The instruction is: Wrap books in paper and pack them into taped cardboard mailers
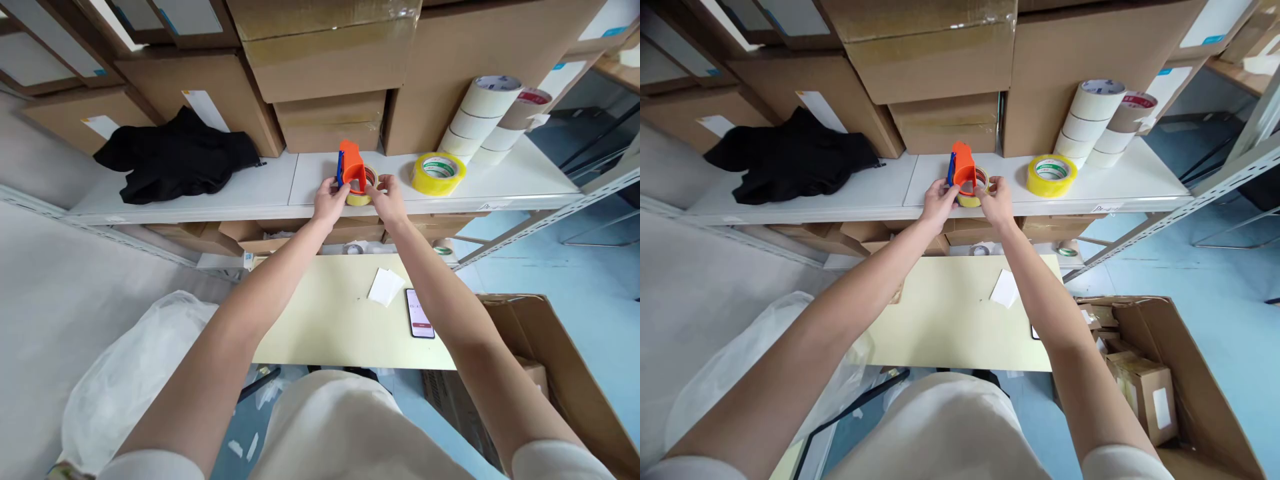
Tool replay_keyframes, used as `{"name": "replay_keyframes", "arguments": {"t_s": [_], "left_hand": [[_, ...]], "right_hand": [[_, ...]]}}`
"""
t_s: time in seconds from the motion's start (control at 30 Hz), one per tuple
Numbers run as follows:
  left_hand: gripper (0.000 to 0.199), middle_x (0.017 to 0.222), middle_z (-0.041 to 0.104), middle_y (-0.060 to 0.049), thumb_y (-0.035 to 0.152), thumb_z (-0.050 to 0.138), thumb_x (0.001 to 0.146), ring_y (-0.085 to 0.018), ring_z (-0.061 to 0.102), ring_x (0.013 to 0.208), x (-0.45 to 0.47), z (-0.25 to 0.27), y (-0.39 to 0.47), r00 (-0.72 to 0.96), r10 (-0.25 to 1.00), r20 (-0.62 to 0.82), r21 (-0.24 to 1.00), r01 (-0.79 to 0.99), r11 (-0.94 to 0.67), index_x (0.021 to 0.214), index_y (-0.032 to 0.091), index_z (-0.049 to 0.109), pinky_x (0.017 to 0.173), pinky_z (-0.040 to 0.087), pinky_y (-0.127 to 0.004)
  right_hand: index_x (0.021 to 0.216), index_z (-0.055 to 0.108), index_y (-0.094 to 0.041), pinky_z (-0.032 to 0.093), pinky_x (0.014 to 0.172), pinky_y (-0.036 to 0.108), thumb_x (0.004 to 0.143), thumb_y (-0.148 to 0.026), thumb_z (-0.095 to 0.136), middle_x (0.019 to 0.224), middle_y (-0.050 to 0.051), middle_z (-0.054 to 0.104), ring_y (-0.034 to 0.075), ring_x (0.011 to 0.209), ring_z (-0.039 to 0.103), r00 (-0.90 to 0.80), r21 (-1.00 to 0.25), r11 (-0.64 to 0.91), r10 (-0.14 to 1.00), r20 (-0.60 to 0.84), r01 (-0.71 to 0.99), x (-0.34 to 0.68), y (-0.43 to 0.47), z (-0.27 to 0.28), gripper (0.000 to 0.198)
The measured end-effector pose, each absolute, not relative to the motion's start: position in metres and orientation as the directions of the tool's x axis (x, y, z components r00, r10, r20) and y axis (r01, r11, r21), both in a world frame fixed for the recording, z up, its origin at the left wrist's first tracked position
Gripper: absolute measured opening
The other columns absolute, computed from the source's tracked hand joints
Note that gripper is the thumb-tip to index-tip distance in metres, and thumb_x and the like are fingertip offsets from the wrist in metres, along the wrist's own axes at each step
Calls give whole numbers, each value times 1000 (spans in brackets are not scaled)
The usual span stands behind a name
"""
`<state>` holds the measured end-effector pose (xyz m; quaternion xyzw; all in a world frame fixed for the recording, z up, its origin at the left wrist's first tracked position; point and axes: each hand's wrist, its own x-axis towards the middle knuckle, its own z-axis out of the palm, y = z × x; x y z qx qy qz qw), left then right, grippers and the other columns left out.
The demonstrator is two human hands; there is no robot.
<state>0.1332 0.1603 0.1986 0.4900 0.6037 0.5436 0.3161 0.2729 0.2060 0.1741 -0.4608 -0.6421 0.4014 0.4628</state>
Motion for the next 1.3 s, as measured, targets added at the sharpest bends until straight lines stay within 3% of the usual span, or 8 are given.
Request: {"name": "replay_keyframes", "arguments": {"t_s": [0.1,0.17,0.23,0.33,0.47,0.6,1.03,1.3], "left_hand": [[40,118,59,-8,39,55,86,-19,58,108,150,187,109,-293,904,310,938,252,-240,122,21,48,88,50,-34],[41,118,59,-7,34,59,83,-18,59,106,161,169,68,-283,897,338,928,261,-267,121,22,48,88,51,-32],[39,117,60,-8,30,61,81,-18,60,104,172,139,28,-269,932,243,955,236,-181,117,21,50,83,54,-30],[37,115,61,-11,24,62,78,-18,62,99,185,75,-21,-268,963,9,983,181,41,112,19,51,76,56,-28],[31,104,66,-9,15,66,71,-18,66,89,195,-6,-62,-216,950,-224,948,177,263,101,16,56,80,56,-34],[31,100,68,-9,12,68,70,-18,68,85,198,-49,-79,-164,906,-391,899,145,414,98,16,56,79,56,-35],[40,110,66,-9,14,68,73,-18,66,94,206,-81,-88,-148,864,-481,858,124,498,110,18,54,88,53,-38],[48,118,62,-15,21,71,71,-24,63,106,197,-84,-94,-130,831,-540,822,130,555,115,14,53,92,49,-40]], "right_hand": [[127,39,-21,51,74,34,82,-48,56,111,6,50,16,87,58,-103,-919,329,944,313,218,297,141,176,55],[128,38,-24,53,72,34,80,-46,58,115,7,50,17,89,58,-125,-911,339,940,317,234,314,93,164,56],[126,42,-23,55,71,35,78,-44,60,116,9,50,18,86,58,-136,-919,283,958,254,274,329,48,136,55],[123,43,-21,56,67,34,78,-41,59,111,10,51,15,75,59,-104,-938,78,994,45,339,342,-7,71,52],[117,47,-18,57,69,37,76,-38,58,104,10,55,17,76,62,-53,-896,-147,981,-186,419,351,-55,-11,47],[117,48,-17,57,67,36,74,-36,58,103,9,55,14,67,62,-7,-828,-277,947,-322,487,357,-76,-51,48],[120,47,-18,56,74,38,75,-33,58,111,12,55,15,69,63,-52,-799,-283,930,-364,530,367,-78,-78,48],[129,41,-16,55,78,40,79,-46,54,118,15,50,18,80,64,-42,-799,-343,909,-416,494,378,-87,-91,60]]}}
